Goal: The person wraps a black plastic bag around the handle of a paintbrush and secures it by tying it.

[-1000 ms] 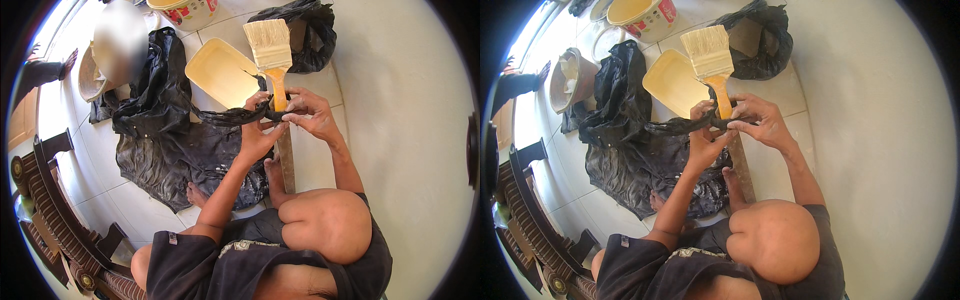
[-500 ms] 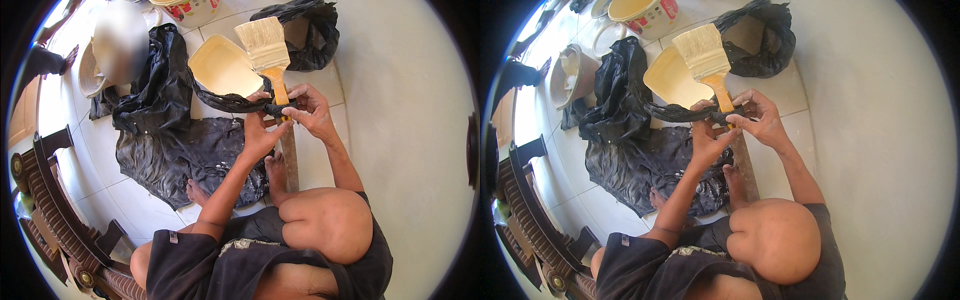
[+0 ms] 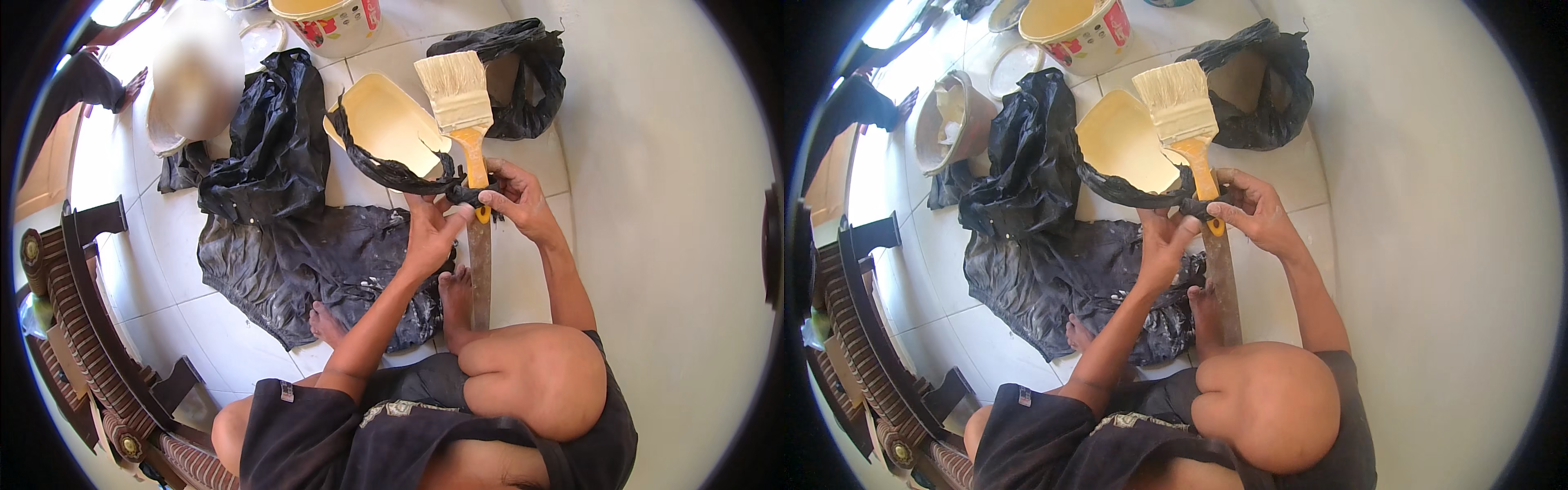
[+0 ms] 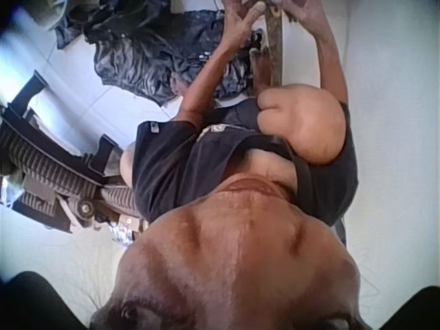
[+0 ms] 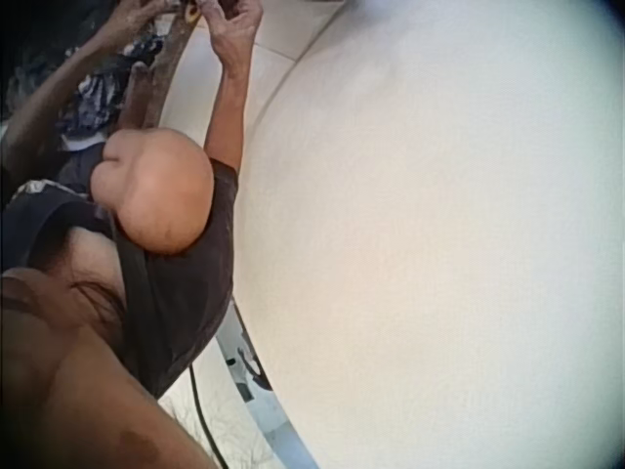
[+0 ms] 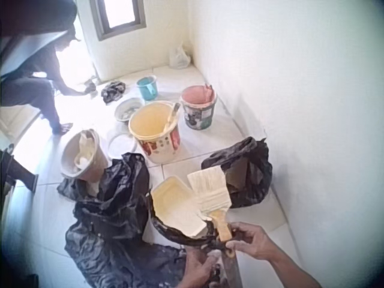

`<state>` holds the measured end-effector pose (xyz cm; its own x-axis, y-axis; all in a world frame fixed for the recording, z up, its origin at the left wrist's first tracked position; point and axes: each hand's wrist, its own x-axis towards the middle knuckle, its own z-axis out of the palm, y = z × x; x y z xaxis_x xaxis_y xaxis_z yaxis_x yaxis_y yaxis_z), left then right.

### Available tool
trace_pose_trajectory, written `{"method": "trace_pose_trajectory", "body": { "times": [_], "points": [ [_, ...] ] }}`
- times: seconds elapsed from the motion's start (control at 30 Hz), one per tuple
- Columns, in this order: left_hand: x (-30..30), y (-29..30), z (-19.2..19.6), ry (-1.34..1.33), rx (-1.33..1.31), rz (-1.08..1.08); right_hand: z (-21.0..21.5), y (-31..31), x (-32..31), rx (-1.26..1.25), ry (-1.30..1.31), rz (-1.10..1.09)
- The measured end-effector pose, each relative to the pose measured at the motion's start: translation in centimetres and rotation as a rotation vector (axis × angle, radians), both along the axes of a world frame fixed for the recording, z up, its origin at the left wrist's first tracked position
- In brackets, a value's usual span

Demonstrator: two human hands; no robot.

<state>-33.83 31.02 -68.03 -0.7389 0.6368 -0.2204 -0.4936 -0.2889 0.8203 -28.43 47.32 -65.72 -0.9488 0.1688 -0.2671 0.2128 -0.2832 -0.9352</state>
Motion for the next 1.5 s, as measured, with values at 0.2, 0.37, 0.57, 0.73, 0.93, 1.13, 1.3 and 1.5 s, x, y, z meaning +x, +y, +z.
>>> {"method": "trace_pose_trajectory", "body": {
  "times": [0.2, 0.37, 0.57, 0.73, 0.93, 1.13, 1.3, 1.5],
  "points": [
    [-1.7, -0.7, 0.2, 0.015, -0.277, -0.104, -0.1, -0.3, 0.1, 0.039, 0.031, -0.007],
    [-3.2, -1.2, 2.4, 0.840, -0.603, 0.138, 0.0, -0.4, -0.2, 0.084, 0.068, -0.014],
    [-2.0, -0.8, 2.1, 0.322, -0.412, 0.225, 0.7, -0.5, -0.2, 0.065, 0.046, -0.005],
    [-1.1, -0.1, 1.7, -0.217, -0.173, 0.264, -0.3, -1.1, -0.3, 0.052, 0.090, -0.051],
    [-1.1, 0.1, 2.2, 0.015, -0.257, 0.130, -0.8, -0.6, 0.0, 0.114, 0.075, -0.012],
    [-0.8, 0.3, 0.4, 0.191, -0.170, 0.120, -0.8, -0.8, -0.2, 0.119, 0.051, -0.021],
    [-0.6, 0.3, -0.8, 0.173, -0.132, 0.134, -1.0, -1.2, -0.4, 0.057, 0.087, -0.045],
    [-0.8, 0.4, -0.5, 0.051, -0.167, 0.083, -1.1, -1.1, -0.2, 0.078, 0.067, -0.035]
  ]
}}
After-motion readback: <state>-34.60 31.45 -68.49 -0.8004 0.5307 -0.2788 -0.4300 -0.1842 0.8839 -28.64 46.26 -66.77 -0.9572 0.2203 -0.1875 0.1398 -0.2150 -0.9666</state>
